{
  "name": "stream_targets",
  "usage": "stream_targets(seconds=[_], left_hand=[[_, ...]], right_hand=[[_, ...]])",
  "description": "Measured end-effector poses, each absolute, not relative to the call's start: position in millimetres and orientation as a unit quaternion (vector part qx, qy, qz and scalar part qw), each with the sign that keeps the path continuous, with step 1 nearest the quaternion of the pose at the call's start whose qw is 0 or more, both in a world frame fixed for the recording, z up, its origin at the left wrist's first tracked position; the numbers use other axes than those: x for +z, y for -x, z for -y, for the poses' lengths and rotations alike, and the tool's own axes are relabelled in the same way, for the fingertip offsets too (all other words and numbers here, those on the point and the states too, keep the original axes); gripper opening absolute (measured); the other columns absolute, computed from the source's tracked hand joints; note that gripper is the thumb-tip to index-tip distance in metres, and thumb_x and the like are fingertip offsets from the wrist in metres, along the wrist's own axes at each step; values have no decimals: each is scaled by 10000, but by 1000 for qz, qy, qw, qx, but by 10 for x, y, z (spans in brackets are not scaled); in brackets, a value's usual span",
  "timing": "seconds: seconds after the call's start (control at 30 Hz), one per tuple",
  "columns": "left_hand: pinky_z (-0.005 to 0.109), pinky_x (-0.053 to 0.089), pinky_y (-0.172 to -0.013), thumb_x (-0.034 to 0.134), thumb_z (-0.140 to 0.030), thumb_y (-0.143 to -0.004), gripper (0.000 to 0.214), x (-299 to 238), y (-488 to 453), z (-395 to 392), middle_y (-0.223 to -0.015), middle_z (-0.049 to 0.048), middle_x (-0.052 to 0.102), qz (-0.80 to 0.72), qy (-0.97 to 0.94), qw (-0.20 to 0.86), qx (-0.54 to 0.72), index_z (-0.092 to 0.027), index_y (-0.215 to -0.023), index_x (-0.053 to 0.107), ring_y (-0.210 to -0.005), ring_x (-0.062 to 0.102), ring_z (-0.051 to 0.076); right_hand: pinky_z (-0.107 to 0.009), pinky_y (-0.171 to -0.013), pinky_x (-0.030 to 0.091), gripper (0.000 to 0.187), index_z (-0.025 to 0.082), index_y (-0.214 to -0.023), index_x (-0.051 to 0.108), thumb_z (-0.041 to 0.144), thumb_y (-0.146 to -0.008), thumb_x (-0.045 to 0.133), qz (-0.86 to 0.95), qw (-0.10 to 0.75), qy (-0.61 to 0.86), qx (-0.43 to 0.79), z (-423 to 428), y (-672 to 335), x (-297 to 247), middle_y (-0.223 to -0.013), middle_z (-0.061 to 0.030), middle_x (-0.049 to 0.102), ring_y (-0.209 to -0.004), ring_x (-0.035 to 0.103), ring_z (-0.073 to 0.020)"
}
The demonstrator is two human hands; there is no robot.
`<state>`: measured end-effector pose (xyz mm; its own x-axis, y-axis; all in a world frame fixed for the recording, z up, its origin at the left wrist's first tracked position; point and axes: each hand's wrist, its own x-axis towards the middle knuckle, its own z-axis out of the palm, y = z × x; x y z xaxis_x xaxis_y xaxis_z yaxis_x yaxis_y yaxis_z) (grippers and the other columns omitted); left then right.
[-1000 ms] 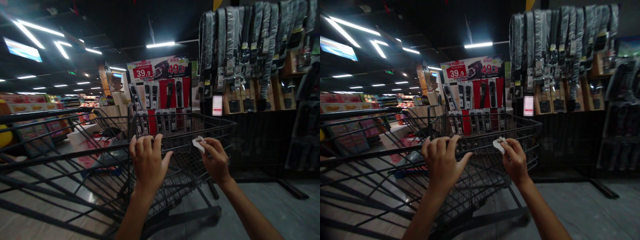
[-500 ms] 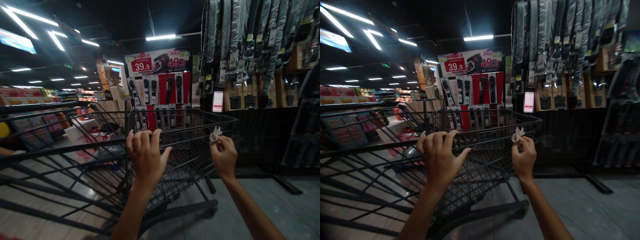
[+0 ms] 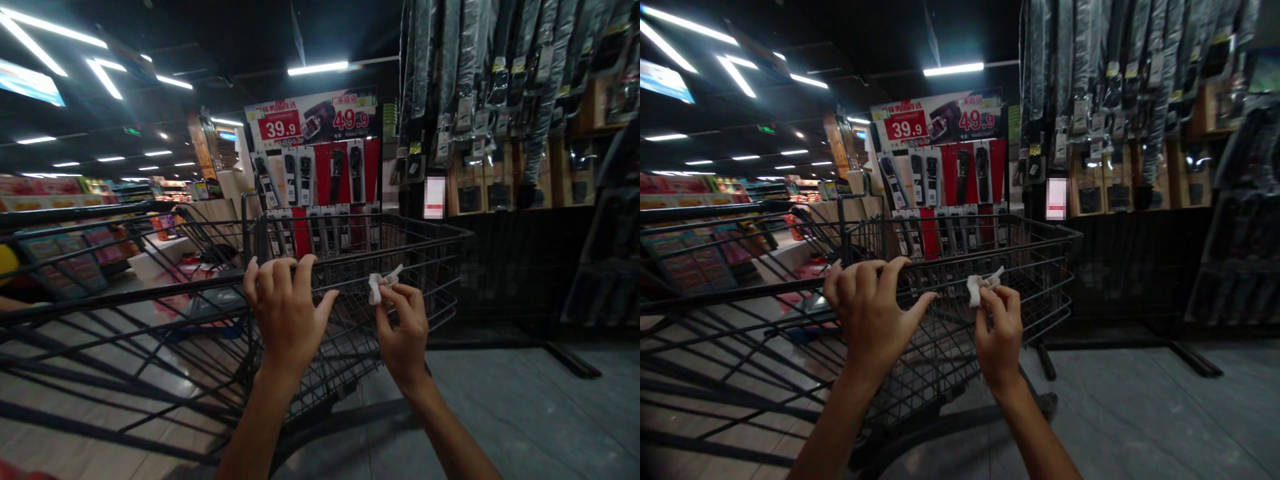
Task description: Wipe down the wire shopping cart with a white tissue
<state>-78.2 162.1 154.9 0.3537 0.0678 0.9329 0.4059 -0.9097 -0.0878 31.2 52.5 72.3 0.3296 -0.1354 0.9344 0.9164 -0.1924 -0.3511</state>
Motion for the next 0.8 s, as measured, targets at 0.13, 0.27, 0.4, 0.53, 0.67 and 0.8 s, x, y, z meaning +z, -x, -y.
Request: stream_targets(seconds=[0.13, 0.27, 0.4, 0.53, 0.67, 0.8], left_hand=[[614, 275, -1047, 698, -394, -727, 473, 1540, 784, -1633, -1020, 105, 565, 149, 808, 148, -550, -185, -1133, 576, -1053, 472, 309], [600, 264, -1060, 697, -407, -729, 480, 1539, 783, -1640, -1029, 101, 563, 149, 810, 148, -548, -195, -1141, 569, -1065, 472, 306], [607, 254, -1054, 692, -401, -737, 470, 1543, 782, -1643, -1043, 102, 564, 144, 811, 140, -549, -205, -1145, 563, -1065, 472, 307], [604, 255, -1046, 685, -403, -744, 475, 1546, 771, -1638, -1055, 108, 559, 143, 815, 139, -544, -205, -1156, 555, -1073, 466, 313], [600, 248, -1052, 689, -416, -741, 484, 1547, 751, -1635, -1045, 110, 557, 152, 814, 149, -540, -202, -1153, 553, -1074, 461, 314], [596, 264, -1042, 688, -425, -741, 479, 1541, 730, -1644, -1046, 109, 549, 147, 811, 155, -545, -214, -1149, 552, -1066, 459, 310]], right_hand=[[-328, -780, 548, 284, 230, -1059, 621, 59, -870, 497, 417, 521, 591, -452, -613, -166, 677, -1027, -81, 560, -927, 603, -175], [-317, -760, 553, 272, 212, -1041, 619, 51, -860, 494, 435, 515, 604, -425, -632, -133, 503, -988, -84, 577, -909, 609, -175], [-326, -751, 557, 265, 215, -1018, 621, 63, -845, 489, 438, 499, 626, -409, -531, -216, 271, -970, -82, 585, -889, 614, -178], [-325, -743, 553, 249, 209, -967, 621, 55, -818, 494, 408, 485, 656, -408, -437, -310, 24, -951, -77, 588, -876, 619, -183], [-286, -674, 528, 219, 204, -878, 621, 42, -785, 506, 387, 466, 698, -382, -348, -407, -263, -888, -53, 590, -785, 614, -167], [-305, -679, 494, 160, 202, -789, 607, 59, -756, 543, 327, 461, 738, -369, -204, -481, -402, -812, -26, 590, -738, 579, -170]])
